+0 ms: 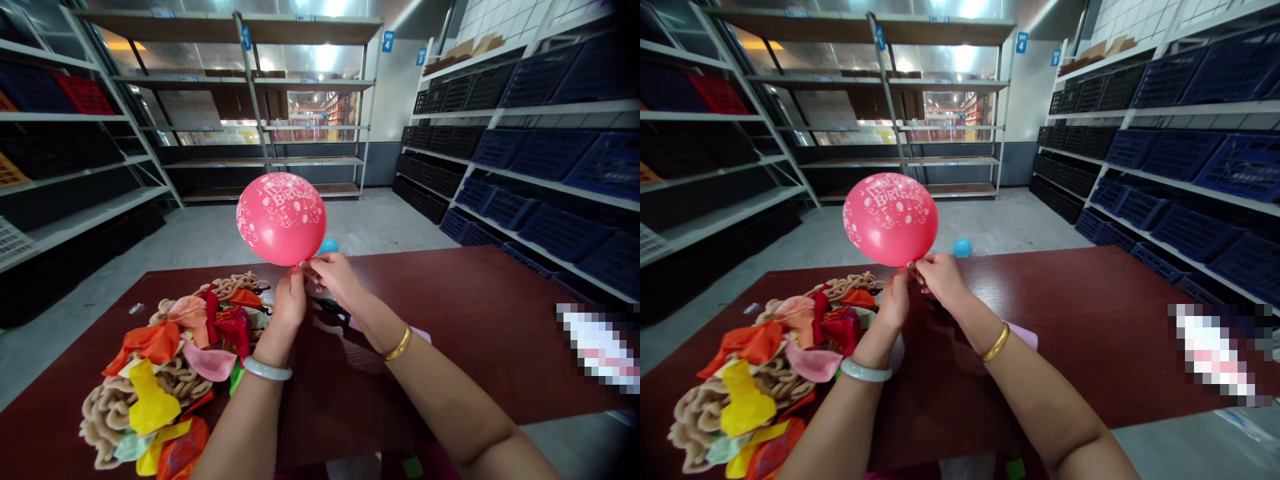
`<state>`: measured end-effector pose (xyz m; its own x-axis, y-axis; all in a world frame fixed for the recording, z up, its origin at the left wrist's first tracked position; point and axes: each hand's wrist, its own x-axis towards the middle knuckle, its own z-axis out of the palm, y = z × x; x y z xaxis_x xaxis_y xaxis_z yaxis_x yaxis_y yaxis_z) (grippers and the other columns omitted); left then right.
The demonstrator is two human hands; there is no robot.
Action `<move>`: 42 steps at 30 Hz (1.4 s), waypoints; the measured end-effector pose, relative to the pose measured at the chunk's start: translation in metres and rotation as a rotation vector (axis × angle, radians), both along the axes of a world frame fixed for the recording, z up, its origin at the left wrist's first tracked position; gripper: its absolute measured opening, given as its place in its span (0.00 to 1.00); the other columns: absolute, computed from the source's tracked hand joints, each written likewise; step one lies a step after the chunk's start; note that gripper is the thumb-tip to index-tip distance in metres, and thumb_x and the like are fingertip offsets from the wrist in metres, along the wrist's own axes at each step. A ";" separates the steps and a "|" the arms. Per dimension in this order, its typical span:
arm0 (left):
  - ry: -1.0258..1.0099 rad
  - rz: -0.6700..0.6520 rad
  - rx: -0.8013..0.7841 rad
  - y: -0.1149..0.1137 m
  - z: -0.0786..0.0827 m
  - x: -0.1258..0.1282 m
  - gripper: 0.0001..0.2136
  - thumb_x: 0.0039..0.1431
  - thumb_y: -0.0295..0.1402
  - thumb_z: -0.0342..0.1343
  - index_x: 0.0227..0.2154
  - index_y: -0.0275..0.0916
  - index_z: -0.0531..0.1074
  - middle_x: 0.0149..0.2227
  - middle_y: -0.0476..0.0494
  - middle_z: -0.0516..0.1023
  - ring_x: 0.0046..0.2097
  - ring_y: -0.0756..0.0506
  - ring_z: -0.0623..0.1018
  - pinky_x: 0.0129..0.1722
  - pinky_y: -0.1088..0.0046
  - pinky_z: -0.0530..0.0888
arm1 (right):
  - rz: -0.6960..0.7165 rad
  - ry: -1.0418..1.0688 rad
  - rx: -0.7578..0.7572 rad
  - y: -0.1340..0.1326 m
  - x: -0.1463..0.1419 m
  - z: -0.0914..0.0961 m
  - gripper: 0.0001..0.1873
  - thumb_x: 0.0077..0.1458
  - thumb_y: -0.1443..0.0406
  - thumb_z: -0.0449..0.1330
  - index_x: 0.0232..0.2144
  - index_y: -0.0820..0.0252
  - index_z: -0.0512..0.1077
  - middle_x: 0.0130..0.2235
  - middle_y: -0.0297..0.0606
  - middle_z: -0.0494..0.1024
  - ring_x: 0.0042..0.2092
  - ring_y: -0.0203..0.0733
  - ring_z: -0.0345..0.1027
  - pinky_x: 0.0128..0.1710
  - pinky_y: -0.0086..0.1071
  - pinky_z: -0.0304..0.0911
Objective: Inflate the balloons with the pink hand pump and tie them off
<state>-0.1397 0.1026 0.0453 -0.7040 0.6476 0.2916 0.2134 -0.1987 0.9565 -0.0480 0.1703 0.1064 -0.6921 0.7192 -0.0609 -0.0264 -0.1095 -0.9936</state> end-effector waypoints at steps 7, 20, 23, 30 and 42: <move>-0.173 -0.189 -0.013 -0.001 0.011 0.004 0.15 0.56 0.44 0.57 0.22 0.39 0.66 0.19 0.51 0.62 0.21 0.50 0.61 0.22 0.74 0.57 | 0.121 0.035 -0.069 0.013 0.013 0.008 0.06 0.46 0.66 0.59 0.22 0.63 0.73 0.20 0.31 0.70 0.19 0.28 0.49 0.17 0.24 0.47; -0.301 -0.324 0.060 -0.008 0.020 0.008 0.20 0.52 0.50 0.60 0.22 0.39 0.61 0.19 0.55 0.55 0.20 0.55 0.55 0.20 0.78 0.53 | 0.336 0.046 0.451 0.031 0.008 -0.018 0.14 0.61 0.59 0.55 0.27 0.61 0.72 0.30 0.35 0.78 0.33 0.36 0.70 0.37 0.29 0.64; -0.308 -0.284 0.039 -0.006 0.017 0.007 0.19 0.52 0.49 0.59 0.23 0.39 0.62 0.19 0.55 0.56 0.20 0.54 0.56 0.20 0.78 0.53 | 0.308 0.067 0.451 0.031 0.008 -0.021 0.15 0.60 0.57 0.57 0.28 0.61 0.73 0.29 0.35 0.77 0.32 0.36 0.69 0.35 0.28 0.63; -0.286 -0.136 0.038 -0.003 0.017 0.004 0.15 0.53 0.42 0.58 0.23 0.40 0.60 0.18 0.57 0.54 0.19 0.55 0.55 0.19 0.77 0.52 | 0.276 -0.008 0.446 0.024 0.013 -0.012 0.12 0.57 0.60 0.60 0.26 0.61 0.72 0.24 0.32 0.71 0.23 0.31 0.62 0.23 0.25 0.55; -0.128 -0.134 -0.073 0.001 0.008 0.001 0.09 0.54 0.35 0.58 0.21 0.39 0.69 0.19 0.49 0.66 0.22 0.49 0.63 0.25 0.72 0.60 | 0.088 0.021 0.275 0.024 0.022 0.012 0.12 0.58 0.62 0.57 0.27 0.62 0.74 0.23 0.29 0.67 0.22 0.29 0.52 0.23 0.26 0.49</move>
<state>-0.1388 0.1037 0.0532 -0.6384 0.7542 0.1537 0.0652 -0.1460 0.9871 -0.0258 0.1941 0.1184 -0.7519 0.6436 0.1428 -0.0493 0.1611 -0.9857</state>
